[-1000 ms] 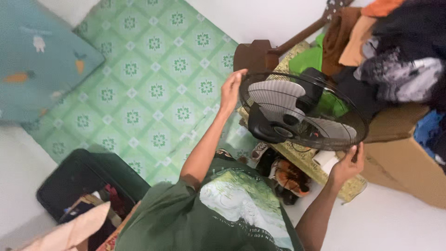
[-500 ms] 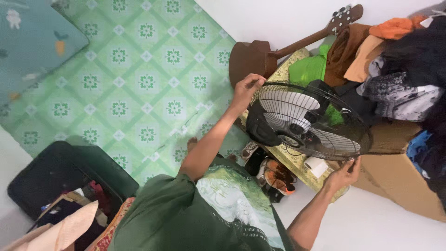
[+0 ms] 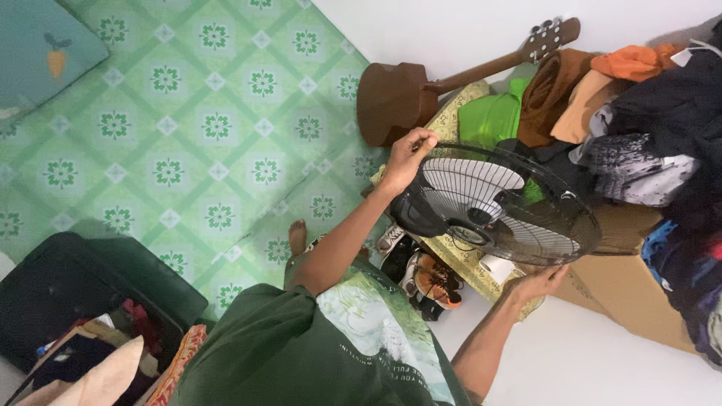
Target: The person assembles an electric fan by attaching the front cage, inserting the fan blades, securing the blade nut, and attaching the rear cage. The person handles the fan motor, blades, and cages by hand.
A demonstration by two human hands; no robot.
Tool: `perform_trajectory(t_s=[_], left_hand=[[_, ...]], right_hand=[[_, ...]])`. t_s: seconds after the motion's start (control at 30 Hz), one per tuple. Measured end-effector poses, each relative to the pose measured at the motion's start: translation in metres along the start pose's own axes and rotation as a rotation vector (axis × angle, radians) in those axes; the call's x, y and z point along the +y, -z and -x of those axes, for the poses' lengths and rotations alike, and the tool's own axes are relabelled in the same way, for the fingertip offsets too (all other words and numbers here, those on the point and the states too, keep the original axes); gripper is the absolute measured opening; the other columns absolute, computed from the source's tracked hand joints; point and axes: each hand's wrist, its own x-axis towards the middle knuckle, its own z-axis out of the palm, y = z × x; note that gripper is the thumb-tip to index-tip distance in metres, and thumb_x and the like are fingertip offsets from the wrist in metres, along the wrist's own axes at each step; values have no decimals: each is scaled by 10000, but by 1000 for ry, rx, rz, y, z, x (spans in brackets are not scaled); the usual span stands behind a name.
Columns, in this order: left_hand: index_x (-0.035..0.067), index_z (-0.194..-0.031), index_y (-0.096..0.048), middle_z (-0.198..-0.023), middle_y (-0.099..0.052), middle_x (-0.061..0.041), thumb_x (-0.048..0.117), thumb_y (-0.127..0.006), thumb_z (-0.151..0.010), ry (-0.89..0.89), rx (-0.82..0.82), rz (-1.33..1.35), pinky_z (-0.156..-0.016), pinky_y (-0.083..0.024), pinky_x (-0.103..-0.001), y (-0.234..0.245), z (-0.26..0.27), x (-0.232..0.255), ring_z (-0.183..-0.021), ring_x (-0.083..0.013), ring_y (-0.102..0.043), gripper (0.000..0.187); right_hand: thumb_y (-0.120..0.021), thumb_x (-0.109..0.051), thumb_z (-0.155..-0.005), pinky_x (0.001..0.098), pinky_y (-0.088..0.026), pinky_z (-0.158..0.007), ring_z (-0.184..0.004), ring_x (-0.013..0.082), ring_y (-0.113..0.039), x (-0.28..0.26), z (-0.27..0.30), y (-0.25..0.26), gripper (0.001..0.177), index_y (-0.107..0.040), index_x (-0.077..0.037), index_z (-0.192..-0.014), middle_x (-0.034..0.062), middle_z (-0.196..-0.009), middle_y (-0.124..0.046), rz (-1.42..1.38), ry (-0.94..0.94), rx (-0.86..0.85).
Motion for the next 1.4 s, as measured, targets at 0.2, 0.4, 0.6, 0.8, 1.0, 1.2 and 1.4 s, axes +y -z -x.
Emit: perform_trajectory(t_s=[0.2,0.4,0.6,0.8,1.0,1.2,1.4], left_hand=[[45,-1095,-715,-1021,-669,25,275,-684,-1035,9,-47,81,-867,-499,-284,4,-1,0,-927,-85,-572,239],[65,-1146,-723,-1141,-659,5,217,-682,-1029,105,-159,258,-977,-485,-304,16,-11,-19,-1073,-122,-598,196],[47,-1228,-714,-1509,-567,-80,314,-694,-976,283,-269,212,-1185,-276,-425,29,-23,-15,-1442,-248,-454,368],[169,-1466,-563,-1577,-470,-78,533,-624,-930,501,-548,132,-1230,-241,-462,47,-36,12,-1498,-255,-349,651],[99,-1436,-622,-1529,-550,-147,516,-640,-952,460,-583,98,-1220,-288,-484,44,-40,4,-1479,-301,-424,639],[110,-1458,-588,-1568,-484,-140,440,-624,-977,522,-586,141,-1185,-357,-483,49,-40,12,-1488,-279,-375,585],[99,-1504,-552,-1599,-462,-183,491,-628,-1009,483,-707,316,-1260,-227,-567,48,-44,21,-1516,-405,-323,636]], right_hand=[[-508,-280,-1058,527,-458,-1150,-1393,325,-518,11,3,-12,532,-415,-46,-1527,182,-1526,-492,-205,-26,29],[-528,-277,-1079,523,-408,-1259,-1445,343,-487,13,0,-19,540,-404,-35,-1545,196,-1570,-464,-364,19,-24],[-551,-242,-1064,519,-360,-1299,-1497,355,-441,17,-2,-23,587,-365,-35,-1581,196,-1625,-410,-425,33,-21],[-531,-283,-1040,568,-293,-1333,-1561,385,-344,16,-5,-26,641,-312,-106,-1617,192,-1684,-313,-381,30,-53],[-491,-310,-1036,584,-297,-1297,-1552,396,-342,16,-2,-19,621,-314,-119,-1599,195,-1663,-331,-407,-37,48],[-491,-283,-1010,565,-332,-1260,-1512,380,-391,17,-10,-22,577,-401,-99,-1550,197,-1616,-392,-410,-28,20],[-541,-255,-1047,539,-356,-1310,-1494,343,-423,17,-2,-12,533,-430,-76,-1537,163,-1575,-456,-342,25,-81]])
